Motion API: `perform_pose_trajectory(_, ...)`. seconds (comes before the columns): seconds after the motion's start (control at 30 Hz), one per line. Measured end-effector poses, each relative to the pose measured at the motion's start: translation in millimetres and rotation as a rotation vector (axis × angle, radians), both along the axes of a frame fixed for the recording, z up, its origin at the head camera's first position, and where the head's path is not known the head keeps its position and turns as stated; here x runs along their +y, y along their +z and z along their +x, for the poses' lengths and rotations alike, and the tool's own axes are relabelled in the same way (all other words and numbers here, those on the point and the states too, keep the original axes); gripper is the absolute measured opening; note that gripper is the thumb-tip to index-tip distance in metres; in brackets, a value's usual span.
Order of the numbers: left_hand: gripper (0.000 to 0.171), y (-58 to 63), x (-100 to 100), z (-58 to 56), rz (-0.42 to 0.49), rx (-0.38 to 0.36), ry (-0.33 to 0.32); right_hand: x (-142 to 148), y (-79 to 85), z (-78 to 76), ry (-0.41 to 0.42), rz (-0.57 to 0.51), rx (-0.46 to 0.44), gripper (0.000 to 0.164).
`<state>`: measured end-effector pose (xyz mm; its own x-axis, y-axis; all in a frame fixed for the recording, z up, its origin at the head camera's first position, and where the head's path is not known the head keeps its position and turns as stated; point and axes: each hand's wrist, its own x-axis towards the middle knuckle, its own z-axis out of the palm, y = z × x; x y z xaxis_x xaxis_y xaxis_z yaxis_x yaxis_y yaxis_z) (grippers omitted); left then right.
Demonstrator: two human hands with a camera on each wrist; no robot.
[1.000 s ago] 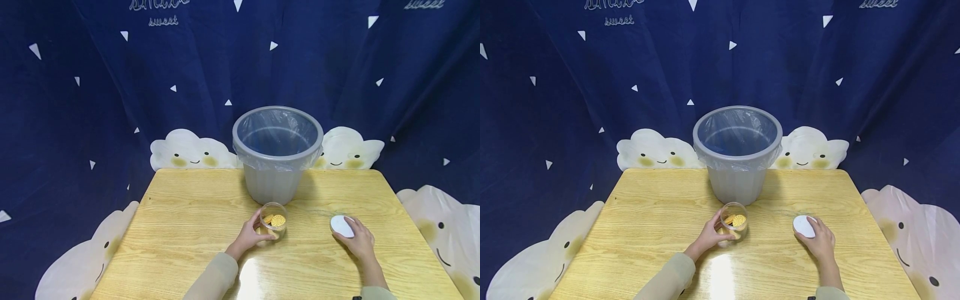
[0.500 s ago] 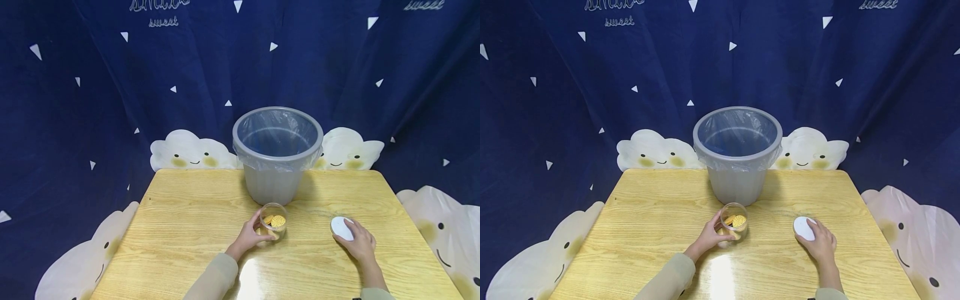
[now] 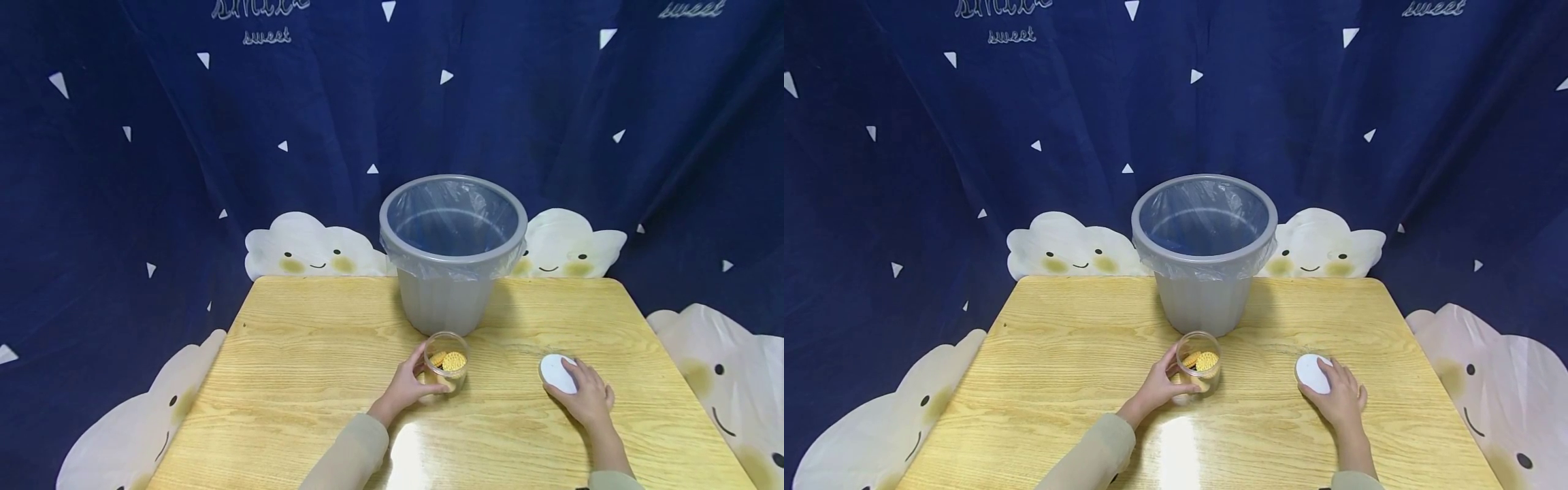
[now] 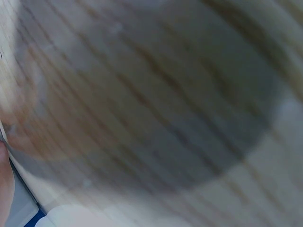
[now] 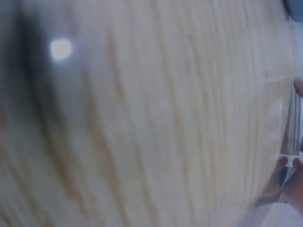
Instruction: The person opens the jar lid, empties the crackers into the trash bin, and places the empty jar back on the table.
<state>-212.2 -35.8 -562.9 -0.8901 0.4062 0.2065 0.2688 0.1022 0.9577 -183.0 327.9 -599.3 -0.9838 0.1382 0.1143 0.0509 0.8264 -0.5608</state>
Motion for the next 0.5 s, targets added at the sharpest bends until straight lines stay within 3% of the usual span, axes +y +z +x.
perform_pose_trajectory(0.23,0.090,-8.7,1,-1.8,-0.007,0.036,0.012,0,4.4,-0.2,0.023,-0.005,-0.033,0.079)
perform_pose_trajectory(0.5,0.090,-7.9,0,-2.5,0.002,0.031,0.008,-3,27.7,-12.1,0.023,0.011,0.087,0.066)
